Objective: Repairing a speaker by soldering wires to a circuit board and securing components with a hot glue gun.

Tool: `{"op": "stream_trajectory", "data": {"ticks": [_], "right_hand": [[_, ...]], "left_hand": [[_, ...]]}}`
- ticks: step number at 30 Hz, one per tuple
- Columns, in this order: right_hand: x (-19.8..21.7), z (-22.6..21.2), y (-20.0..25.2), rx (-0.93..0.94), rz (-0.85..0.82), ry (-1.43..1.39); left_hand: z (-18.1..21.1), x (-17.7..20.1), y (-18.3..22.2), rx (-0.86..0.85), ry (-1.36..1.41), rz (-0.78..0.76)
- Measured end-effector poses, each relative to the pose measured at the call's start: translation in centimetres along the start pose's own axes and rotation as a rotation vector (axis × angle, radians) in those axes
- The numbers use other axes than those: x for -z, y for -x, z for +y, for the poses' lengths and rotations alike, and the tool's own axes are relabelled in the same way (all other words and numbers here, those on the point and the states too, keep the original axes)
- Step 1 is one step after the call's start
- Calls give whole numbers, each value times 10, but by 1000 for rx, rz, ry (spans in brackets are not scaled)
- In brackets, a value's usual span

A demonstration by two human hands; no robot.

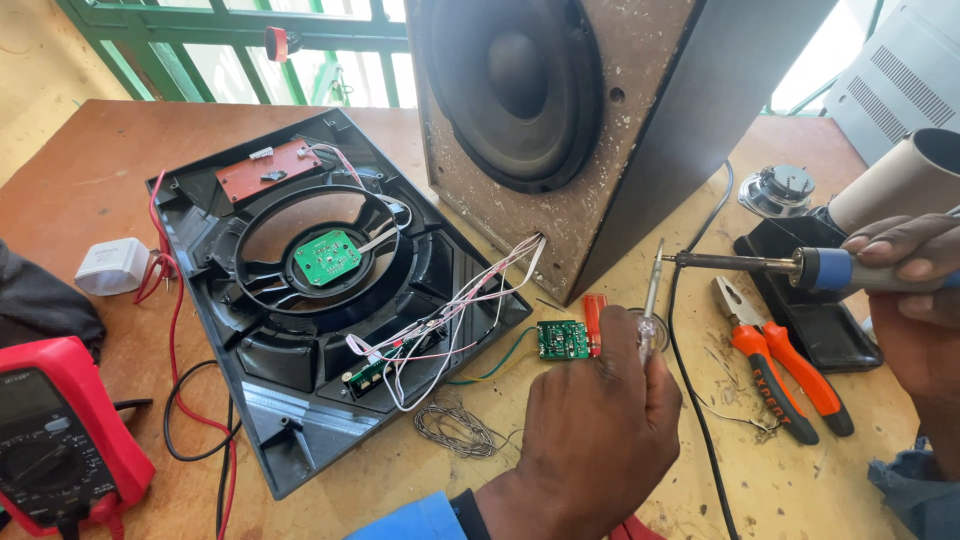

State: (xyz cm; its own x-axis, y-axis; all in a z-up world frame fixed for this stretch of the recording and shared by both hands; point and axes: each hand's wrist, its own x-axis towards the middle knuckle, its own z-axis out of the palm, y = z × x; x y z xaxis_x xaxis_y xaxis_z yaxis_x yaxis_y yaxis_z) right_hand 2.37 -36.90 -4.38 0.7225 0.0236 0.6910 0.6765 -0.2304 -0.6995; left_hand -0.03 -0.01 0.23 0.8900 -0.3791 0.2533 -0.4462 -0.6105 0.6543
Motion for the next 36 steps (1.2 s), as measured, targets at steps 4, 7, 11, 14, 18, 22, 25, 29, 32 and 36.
{"op": "stream_trajectory", "data": {"ticks": [4, 7, 11, 14, 18, 22, 25, 29, 32, 36], "right_hand": [[2, 3, 4, -6, 16, -38], [2, 3, 3, -64, 76, -141], [2, 3, 6, -62, 72, -99], [-2, 0, 4, -84, 86, -148], [-1, 4, 5, -95, 60, -140], [0, 4, 7, -119, 136, -193], [-4, -5, 3, -134, 166, -156], [-5, -6, 1, -174, 176, -228], [-9, -9, 1, -180, 198, -228], [-12, -13, -1, -189, 183, -220]], "left_hand": [[-2, 0, -2, 14, 15, -61], [-7, -1, -7, 62, -78, -80], [1, 3, 1, -45, -15, 21], [2, 3, 2, -50, -18, -24], [-8, -9, -4, -34, -76, 16], [-13, -16, -4, -49, -190, 188], [-6, -10, 0, -54, -73, 92], [-2, -4, 3, -72, -59, 110], [2, 0, 4, -56, -21, 43], [5, 1, 6, -85, -40, 37]]}}
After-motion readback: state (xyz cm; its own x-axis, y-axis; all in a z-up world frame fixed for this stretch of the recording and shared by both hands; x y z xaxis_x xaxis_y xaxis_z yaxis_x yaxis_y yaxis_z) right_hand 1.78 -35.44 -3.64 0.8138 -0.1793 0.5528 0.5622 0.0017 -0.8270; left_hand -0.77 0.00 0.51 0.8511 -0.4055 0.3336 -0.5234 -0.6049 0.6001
